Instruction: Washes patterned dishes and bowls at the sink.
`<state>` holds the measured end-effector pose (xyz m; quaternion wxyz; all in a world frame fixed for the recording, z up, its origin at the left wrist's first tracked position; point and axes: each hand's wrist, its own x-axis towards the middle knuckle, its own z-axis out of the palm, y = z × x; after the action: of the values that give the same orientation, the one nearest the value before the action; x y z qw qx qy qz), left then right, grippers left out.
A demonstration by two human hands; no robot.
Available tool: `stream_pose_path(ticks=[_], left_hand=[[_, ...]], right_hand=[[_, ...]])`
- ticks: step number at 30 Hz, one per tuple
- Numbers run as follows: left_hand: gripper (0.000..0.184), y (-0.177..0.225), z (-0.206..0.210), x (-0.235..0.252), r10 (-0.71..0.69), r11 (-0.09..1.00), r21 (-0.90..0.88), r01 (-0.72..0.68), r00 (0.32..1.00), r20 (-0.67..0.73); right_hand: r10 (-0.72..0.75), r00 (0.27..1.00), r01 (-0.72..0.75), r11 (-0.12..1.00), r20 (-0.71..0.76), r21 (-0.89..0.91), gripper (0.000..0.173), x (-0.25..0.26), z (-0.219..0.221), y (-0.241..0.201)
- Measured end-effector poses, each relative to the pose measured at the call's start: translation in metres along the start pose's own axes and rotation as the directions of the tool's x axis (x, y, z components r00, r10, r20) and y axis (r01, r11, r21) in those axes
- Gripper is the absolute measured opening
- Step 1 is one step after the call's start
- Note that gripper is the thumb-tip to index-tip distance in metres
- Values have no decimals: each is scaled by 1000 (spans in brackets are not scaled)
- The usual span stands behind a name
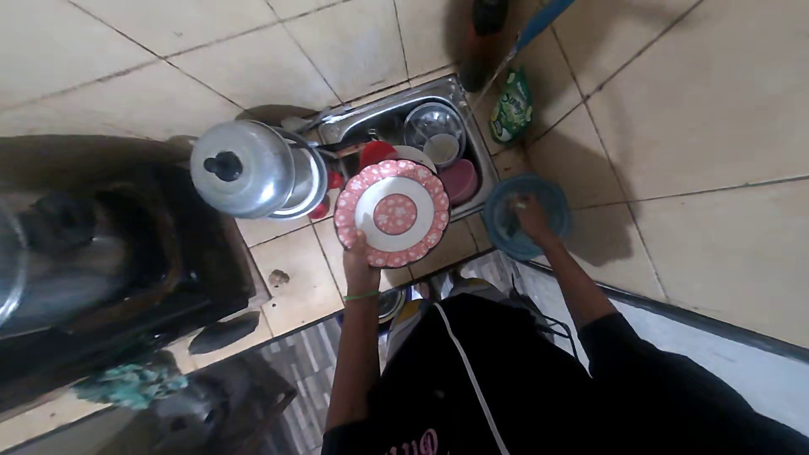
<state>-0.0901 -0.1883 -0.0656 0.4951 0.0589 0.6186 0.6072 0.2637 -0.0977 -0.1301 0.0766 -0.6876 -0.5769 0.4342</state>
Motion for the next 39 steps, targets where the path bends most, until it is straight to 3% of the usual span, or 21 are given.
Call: stream_pose_path(ticks=[2, 4, 8, 15, 19, 21, 24, 28, 33, 36, 39], left_hand=[[21, -2, -3, -2, -18, 1000, -17, 18, 1000, -7], [23, -3, -5, -4, -32, 999, -14, 32, 999, -7], [24, -5, -6, -10, -25, 1000, 6, 25, 1000, -16], [22, -5, -9, -15, -39, 999, -9, 38, 999, -32], [23, -5, -8, -19, -50, 998, -37, 49, 998, -32], [22, -4, -5, -22, -61, 998, -31, 59, 997, -40], [22, -7, -5, -23, -58, 998, -28, 58, 998, -27], [22, -10, -1, -24, -63, 998, -21, 63, 998, -18], [22, -13, 3, -28, -69, 998, -10, 69, 997, -25], [26, -14, 4, -27, -72, 997, 1, 72, 997, -33], [23, -14, 5, -29, -85, 996, 0, 86, 993, -84]], right_hand=[[-59, 989, 72, 993, 138, -96, 52, 2, 13, 20], [-45, 988, 77, 971, 145, -226, 64, 4, 31, 31], [-140, 990, 139, 939, 21, -314, 50, 26, 38, 38], [57, 997, -27, 907, 58, -421, 45, 30, 4, -3], [-17, 1000, 16, 952, -1, -307, 53, 17, 2, -3], [-69, 997, 72, 987, 24, -141, 46, 4, 0, 0], [-31, 998, 31, 1000, -48, 5, 37, -13, 0, -4], [-3, 1000, 1, 993, -22, -120, 56, 2, 27, 20], [-132, 989, 147, 939, 69, -311, 44, 25, 45, 26], [-39, 993, 71, 945, 108, -318, 45, 32, 35, 11], [30, 998, -10, 946, 58, -325, 42, 28, 21, -1]])
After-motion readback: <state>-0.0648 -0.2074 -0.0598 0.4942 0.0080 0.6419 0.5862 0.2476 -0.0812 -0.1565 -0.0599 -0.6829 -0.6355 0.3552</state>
